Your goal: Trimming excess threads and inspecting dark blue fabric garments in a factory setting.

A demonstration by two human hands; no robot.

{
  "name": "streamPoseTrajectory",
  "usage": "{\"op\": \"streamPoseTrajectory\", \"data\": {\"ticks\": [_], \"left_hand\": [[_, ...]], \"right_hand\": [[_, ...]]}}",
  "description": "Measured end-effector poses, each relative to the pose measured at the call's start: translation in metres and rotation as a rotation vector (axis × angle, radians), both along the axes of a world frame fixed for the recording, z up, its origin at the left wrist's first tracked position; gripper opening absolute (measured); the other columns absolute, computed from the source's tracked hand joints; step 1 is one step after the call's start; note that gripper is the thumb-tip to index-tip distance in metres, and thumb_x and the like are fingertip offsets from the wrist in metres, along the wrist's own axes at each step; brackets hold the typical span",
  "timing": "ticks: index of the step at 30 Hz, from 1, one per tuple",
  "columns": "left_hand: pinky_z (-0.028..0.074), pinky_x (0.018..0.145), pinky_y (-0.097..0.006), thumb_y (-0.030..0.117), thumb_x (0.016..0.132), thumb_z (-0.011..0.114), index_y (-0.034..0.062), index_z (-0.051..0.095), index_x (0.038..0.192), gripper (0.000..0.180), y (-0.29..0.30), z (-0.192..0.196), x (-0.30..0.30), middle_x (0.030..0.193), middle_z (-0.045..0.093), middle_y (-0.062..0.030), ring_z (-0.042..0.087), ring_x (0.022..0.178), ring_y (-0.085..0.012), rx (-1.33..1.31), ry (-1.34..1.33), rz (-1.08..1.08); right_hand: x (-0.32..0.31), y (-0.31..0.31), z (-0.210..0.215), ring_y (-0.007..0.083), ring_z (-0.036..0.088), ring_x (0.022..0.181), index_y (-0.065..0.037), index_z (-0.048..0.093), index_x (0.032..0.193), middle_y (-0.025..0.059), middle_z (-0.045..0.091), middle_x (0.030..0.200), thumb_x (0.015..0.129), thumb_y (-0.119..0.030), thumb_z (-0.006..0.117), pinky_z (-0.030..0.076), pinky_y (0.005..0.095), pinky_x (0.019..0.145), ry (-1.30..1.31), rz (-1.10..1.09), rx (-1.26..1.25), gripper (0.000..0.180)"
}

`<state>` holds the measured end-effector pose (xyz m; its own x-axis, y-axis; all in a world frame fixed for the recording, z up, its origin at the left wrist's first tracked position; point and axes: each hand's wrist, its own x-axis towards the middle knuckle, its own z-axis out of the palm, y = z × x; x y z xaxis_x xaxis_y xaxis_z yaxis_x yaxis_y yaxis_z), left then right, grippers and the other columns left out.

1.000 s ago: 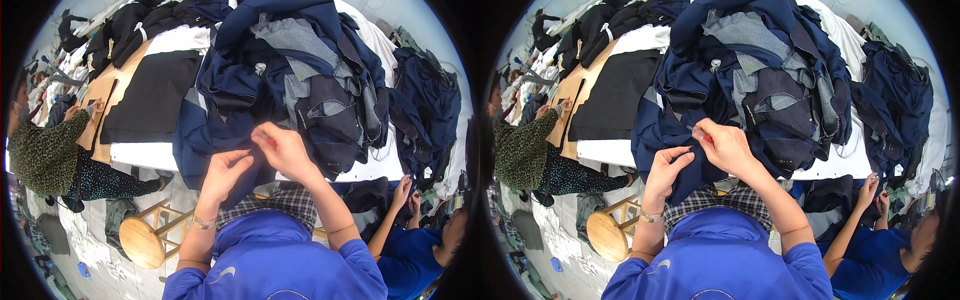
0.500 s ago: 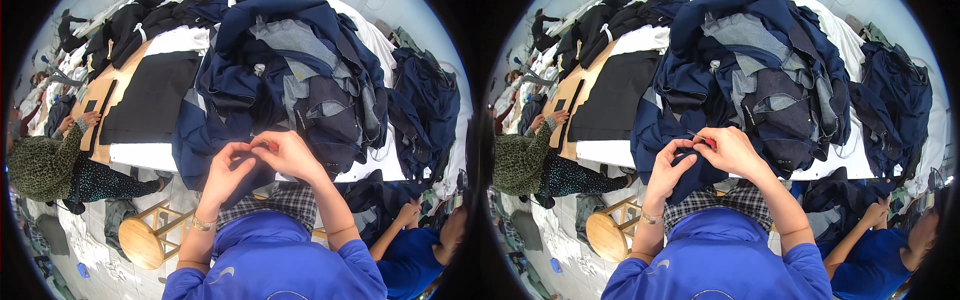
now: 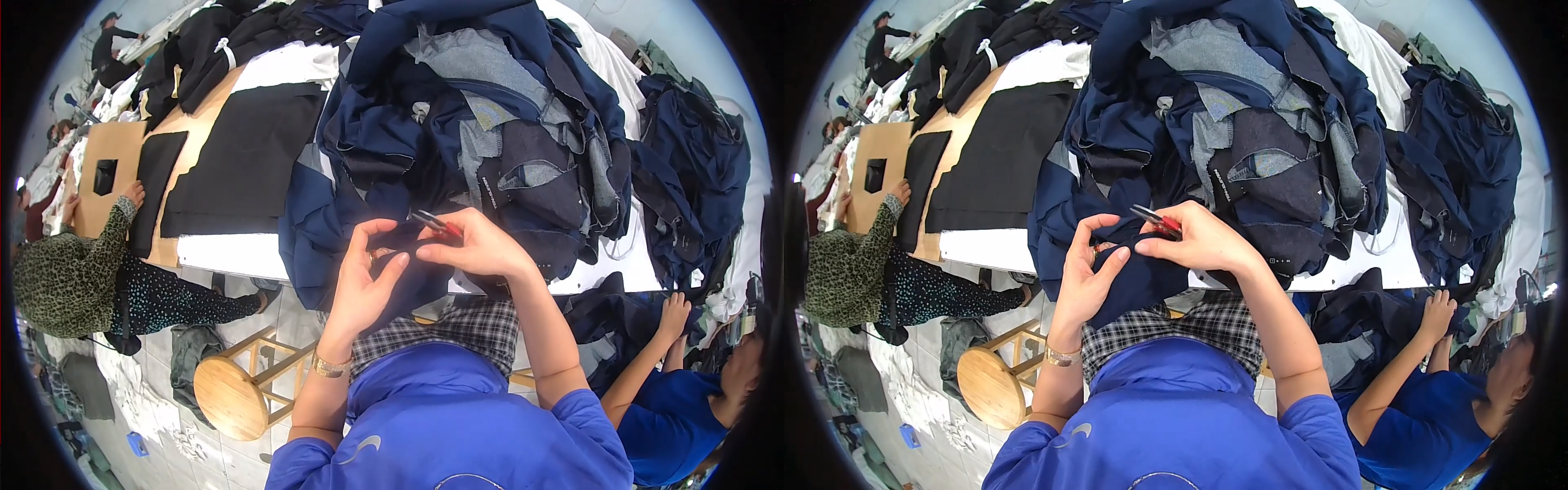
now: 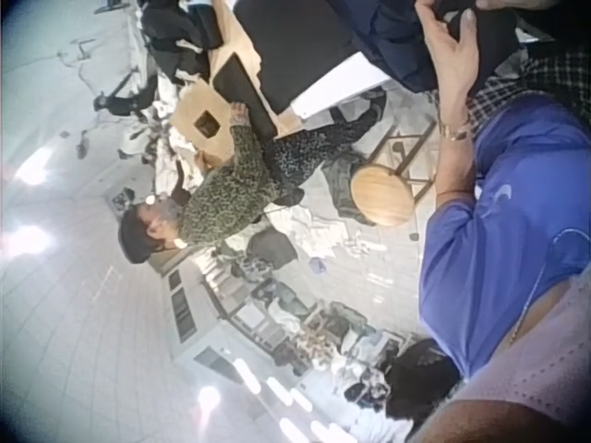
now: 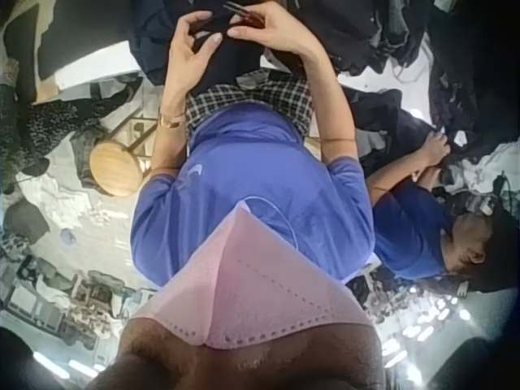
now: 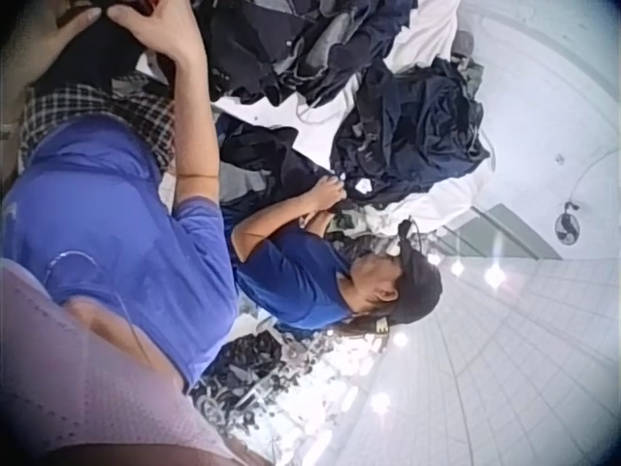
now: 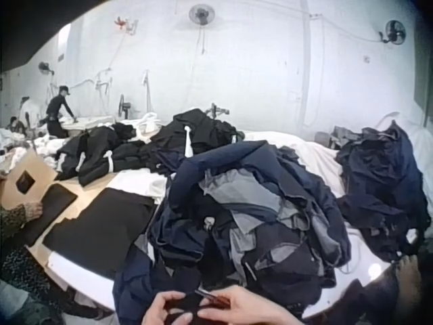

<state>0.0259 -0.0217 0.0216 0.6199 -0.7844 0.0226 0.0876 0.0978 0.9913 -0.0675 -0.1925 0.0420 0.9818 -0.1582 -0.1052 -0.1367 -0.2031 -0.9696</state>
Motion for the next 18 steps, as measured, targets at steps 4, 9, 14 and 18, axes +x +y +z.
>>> {"op": "streamPoseTrajectory", "data": {"ticks": [4, 9, 14, 18], "left_hand": [[0.043, 0.079, -0.019, 0.001, 0.083, 0.061, 0.0009, 0.047, 0.12, 0.04, 0.003, 0.002, 0.005, 0.102, 0.058, -0.0051, 0.053, 0.093, -0.0072, 0.065, -0.002, -0.066], [0.044, 0.074, -0.019, 0.004, 0.076, 0.07, 0.0005, 0.065, 0.103, 0.028, 0.001, 0.012, 0.006, 0.094, 0.064, -0.0041, 0.058, 0.084, -0.0077, 0.176, -0.42, -0.024], [0.044, 0.06, -0.017, 0.005, 0.078, 0.069, -0.0016, 0.069, 0.087, 0.011, -0.001, 0.004, 0.005, 0.072, 0.065, -0.0015, 0.054, 0.062, -0.0038, 0.143, -0.263, 0.105], [0.043, 0.061, -0.016, 0.006, 0.079, 0.068, -0.0015, 0.068, 0.084, 0.009, 0.004, -0.001, 0.013, 0.073, 0.065, -0.0015, 0.055, 0.065, -0.0038, 0.095, -0.096, 0.153]], "right_hand": [[-0.003, -0.004, -0.001, 0.0033, 0.041, 0.056, 0.001, 0.062, 0.082, -0.0033, 0.051, 0.059, 0.08, -0.014, 0.066, 0.035, 0.0224, 0.051, 0.029, -0.028, 0.052, 0.016], [-0.001, 0.004, 0.009, 0.0057, 0.041, 0.053, 0.001, 0.061, 0.082, 0.0017, 0.051, 0.055, 0.079, -0.011, 0.064, 0.034, 0.0253, 0.048, -0.007, 0.03, -0.116, 0.013], [-0.001, 0.002, 0.012, 0.0057, 0.041, 0.053, 0.002, 0.061, 0.081, 0.0014, 0.052, 0.055, 0.079, -0.012, 0.064, 0.034, 0.0254, 0.048, 0.037, 0.012, -0.131, 0.014], [-0.003, -0.001, 0.009, 0.005, 0.041, 0.053, 0.002, 0.061, 0.081, -0.0006, 0.051, 0.056, 0.08, -0.013, 0.064, 0.035, 0.0247, 0.049, 0.053, -0.013, -0.088, 0.015]]}}
